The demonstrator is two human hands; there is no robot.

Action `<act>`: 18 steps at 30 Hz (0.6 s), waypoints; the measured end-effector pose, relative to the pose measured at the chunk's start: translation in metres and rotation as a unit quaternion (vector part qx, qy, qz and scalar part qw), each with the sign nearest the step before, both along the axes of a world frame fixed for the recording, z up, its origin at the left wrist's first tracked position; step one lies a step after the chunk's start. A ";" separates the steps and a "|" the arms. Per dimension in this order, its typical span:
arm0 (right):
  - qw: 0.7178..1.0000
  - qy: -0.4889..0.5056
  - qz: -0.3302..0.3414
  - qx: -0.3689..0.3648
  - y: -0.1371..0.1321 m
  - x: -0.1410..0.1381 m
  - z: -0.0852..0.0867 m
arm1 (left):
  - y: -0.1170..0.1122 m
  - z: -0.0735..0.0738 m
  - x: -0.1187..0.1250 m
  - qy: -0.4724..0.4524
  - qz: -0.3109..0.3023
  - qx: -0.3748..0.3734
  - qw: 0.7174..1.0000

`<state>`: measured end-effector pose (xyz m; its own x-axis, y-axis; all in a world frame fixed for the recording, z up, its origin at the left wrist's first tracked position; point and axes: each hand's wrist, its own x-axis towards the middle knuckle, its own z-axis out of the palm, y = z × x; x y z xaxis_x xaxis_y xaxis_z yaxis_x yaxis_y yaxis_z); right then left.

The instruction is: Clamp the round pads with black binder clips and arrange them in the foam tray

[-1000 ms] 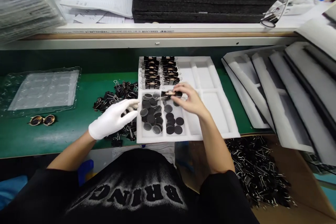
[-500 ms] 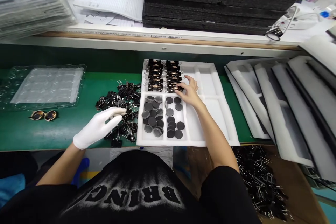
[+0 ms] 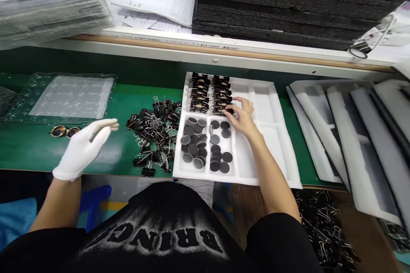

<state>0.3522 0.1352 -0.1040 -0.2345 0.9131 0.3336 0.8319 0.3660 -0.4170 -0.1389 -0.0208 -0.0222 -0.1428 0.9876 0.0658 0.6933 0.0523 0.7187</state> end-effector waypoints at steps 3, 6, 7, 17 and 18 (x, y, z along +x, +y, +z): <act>1.000 -0.020 0.005 -0.004 0.003 0.002 0.002 | -0.001 -0.007 0.000 0.005 -0.008 -0.004 1.000; 0.999 -0.035 0.016 -0.008 0.004 0.004 0.006 | 0.000 -0.013 0.002 0.012 -0.031 -0.003 0.999; 0.999 -0.037 0.023 -0.009 0.004 0.004 0.008 | 0.000 -0.013 0.003 0.015 -0.036 0.000 0.999; 0.998 -0.038 0.020 0.046 -0.010 0.028 0.003 | 0.006 -0.025 -0.036 0.159 0.079 0.113 0.978; 0.997 -0.044 0.013 0.056 -0.014 0.030 0.000 | 0.004 -0.031 -0.047 0.196 0.126 0.117 0.965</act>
